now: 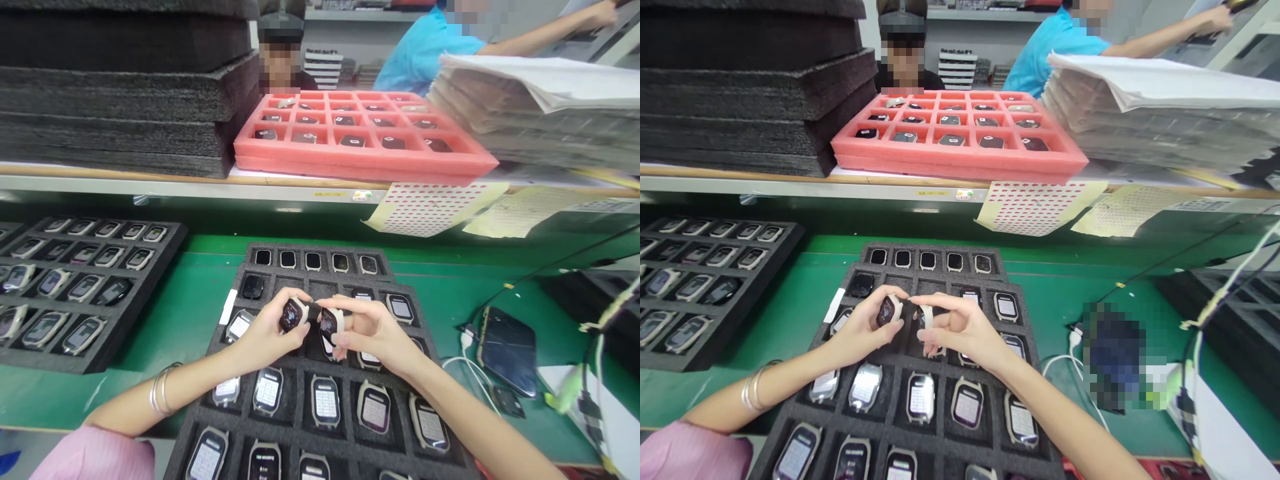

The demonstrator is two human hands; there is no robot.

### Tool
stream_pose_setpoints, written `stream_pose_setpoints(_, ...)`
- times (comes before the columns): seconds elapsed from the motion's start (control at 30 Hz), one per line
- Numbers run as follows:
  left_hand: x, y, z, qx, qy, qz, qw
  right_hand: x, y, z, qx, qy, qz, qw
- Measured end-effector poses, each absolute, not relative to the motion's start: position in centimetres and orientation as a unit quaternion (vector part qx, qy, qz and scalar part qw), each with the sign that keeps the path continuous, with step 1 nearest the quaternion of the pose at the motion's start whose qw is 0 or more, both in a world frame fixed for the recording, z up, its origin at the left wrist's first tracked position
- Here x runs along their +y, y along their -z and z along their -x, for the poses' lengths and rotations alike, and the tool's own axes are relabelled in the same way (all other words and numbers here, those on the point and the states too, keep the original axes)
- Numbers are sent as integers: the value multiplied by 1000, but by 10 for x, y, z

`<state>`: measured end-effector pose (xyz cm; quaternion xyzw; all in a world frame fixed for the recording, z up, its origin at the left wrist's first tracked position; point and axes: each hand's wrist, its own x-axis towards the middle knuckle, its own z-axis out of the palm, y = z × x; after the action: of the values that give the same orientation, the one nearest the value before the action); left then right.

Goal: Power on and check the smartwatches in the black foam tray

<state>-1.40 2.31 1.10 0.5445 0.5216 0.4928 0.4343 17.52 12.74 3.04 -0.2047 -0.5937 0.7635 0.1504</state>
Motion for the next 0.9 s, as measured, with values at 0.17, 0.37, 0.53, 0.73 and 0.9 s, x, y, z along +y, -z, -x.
stream_pose_setpoints(0.17, 22, -13, 14, 520, -492, -545, 436, 129, -30, -176, -591, -764, 203, 161)
stream_pose_setpoints(0.37, 21, -15, 13, 525, -484, -545, 439, 128, -32, -177, -592, -763, 207, 154)
stream_pose_setpoints(0.53, 23, -15, 14, 530, -488, -544, 430, 128, -31, -177, -596, -759, 217, 146)
stream_pose_setpoints(0.73, 23, -16, 13, 547, -476, -547, 418, 129, -30, -178, -602, -755, 217, 143)
stream_pose_setpoints(0.9, 23, -16, 14, 539, -497, -539, 414, 127, -32, -178, -605, -752, 220, 144)
